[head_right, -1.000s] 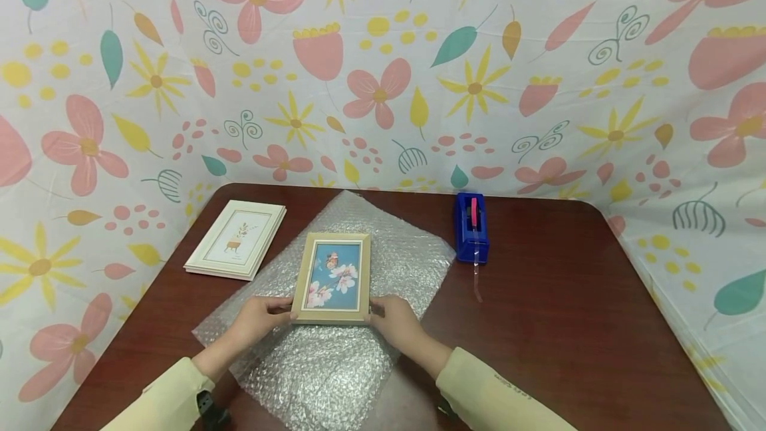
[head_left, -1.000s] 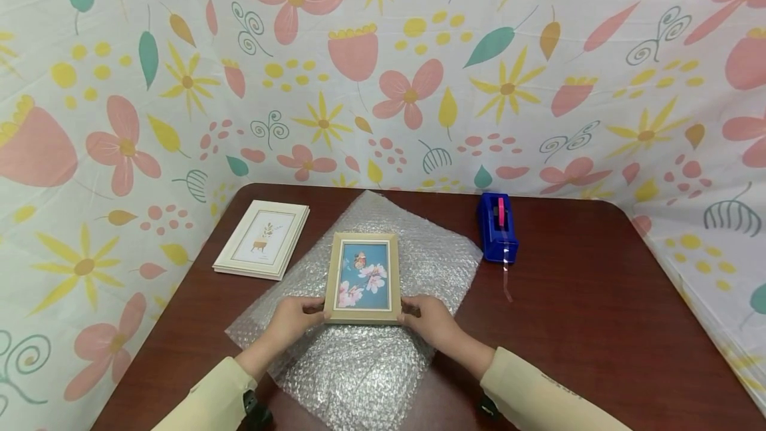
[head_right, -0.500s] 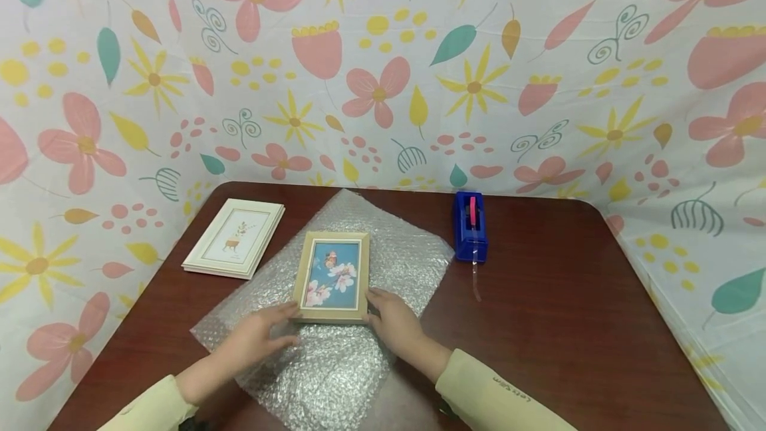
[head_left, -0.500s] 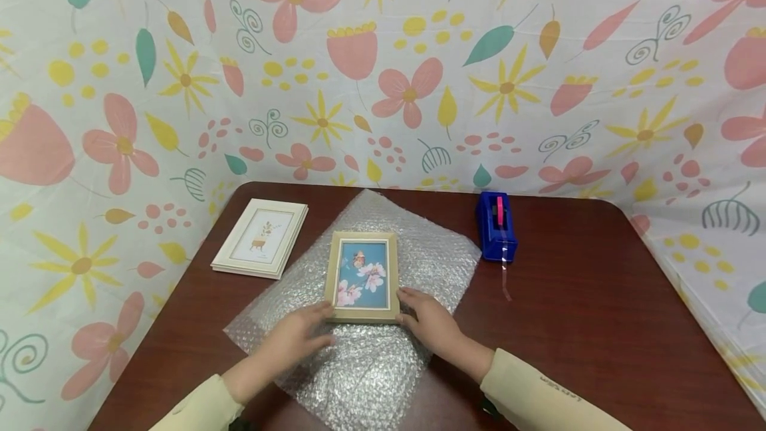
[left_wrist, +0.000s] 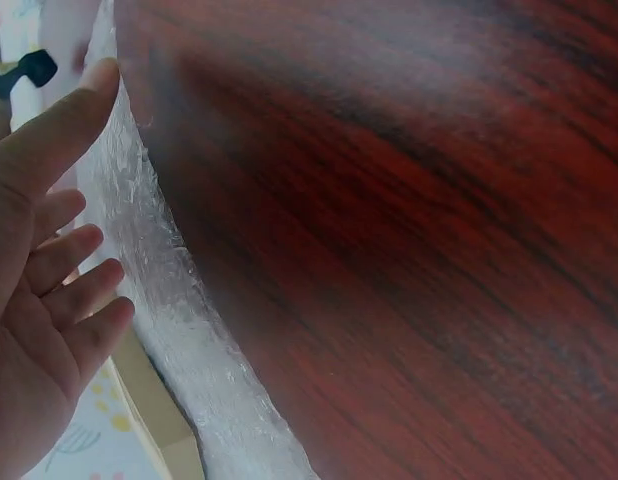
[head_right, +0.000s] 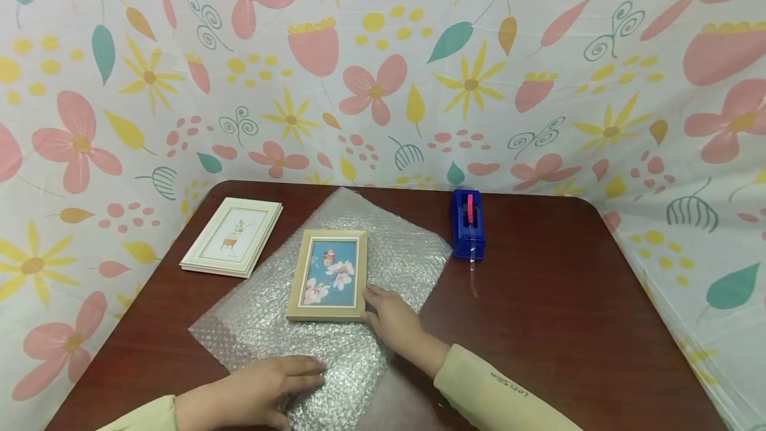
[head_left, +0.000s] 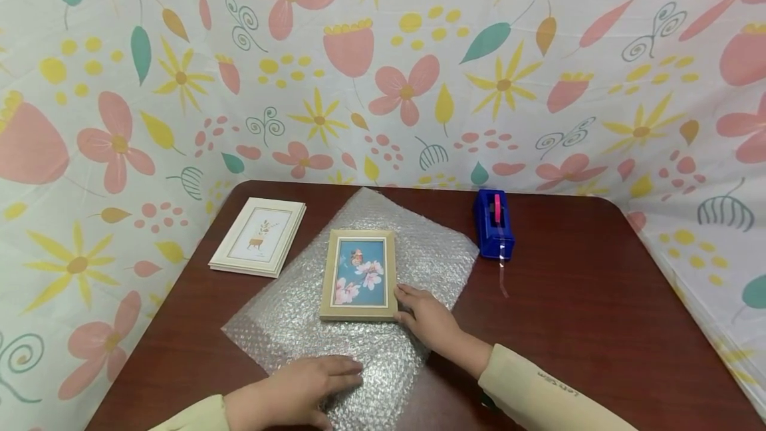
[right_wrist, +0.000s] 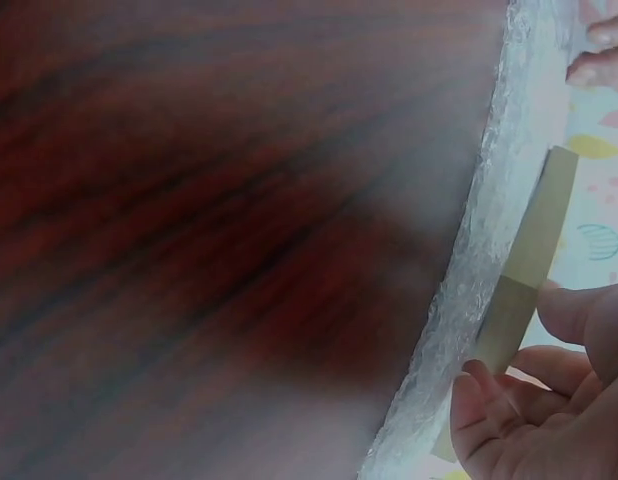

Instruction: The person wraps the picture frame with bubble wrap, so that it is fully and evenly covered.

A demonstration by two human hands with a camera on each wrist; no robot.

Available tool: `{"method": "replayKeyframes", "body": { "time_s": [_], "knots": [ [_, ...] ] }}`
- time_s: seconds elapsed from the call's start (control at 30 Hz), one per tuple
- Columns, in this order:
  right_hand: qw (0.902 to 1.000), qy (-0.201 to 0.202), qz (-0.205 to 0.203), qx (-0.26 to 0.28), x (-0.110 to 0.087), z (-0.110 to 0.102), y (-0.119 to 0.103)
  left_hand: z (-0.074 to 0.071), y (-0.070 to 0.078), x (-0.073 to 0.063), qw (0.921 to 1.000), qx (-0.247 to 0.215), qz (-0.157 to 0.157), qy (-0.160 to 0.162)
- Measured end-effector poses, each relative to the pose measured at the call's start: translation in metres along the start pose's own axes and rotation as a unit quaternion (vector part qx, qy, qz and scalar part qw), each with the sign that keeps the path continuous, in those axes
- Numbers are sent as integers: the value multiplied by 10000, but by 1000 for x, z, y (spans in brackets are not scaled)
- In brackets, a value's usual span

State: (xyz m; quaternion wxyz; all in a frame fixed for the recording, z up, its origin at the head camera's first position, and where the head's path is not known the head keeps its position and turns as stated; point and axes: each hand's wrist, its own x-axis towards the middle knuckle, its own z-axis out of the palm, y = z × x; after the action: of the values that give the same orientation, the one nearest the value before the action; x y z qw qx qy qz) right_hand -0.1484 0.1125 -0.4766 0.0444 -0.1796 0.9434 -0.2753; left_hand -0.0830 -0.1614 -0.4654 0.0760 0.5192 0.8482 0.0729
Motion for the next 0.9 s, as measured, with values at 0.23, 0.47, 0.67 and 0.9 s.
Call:
{"method": "replayKeyframes", "body": {
  "time_s": [0.23,0.47,0.67,0.9],
  "knots": [
    [10000,26,57,-71,1,2,0,4,1,-2,9998,139,75,-101],
    [9999,12,72,-101,1,4,1,-10,4,-4,9952,343,456,789],
    [9996,-15,-69,-280,0,3,1,-29,6,-1,9791,796,326,1843],
    [9953,99,-558,-782,0,-3,4,-45,0,8,9402,1304,-181,3141]
  ]
}}
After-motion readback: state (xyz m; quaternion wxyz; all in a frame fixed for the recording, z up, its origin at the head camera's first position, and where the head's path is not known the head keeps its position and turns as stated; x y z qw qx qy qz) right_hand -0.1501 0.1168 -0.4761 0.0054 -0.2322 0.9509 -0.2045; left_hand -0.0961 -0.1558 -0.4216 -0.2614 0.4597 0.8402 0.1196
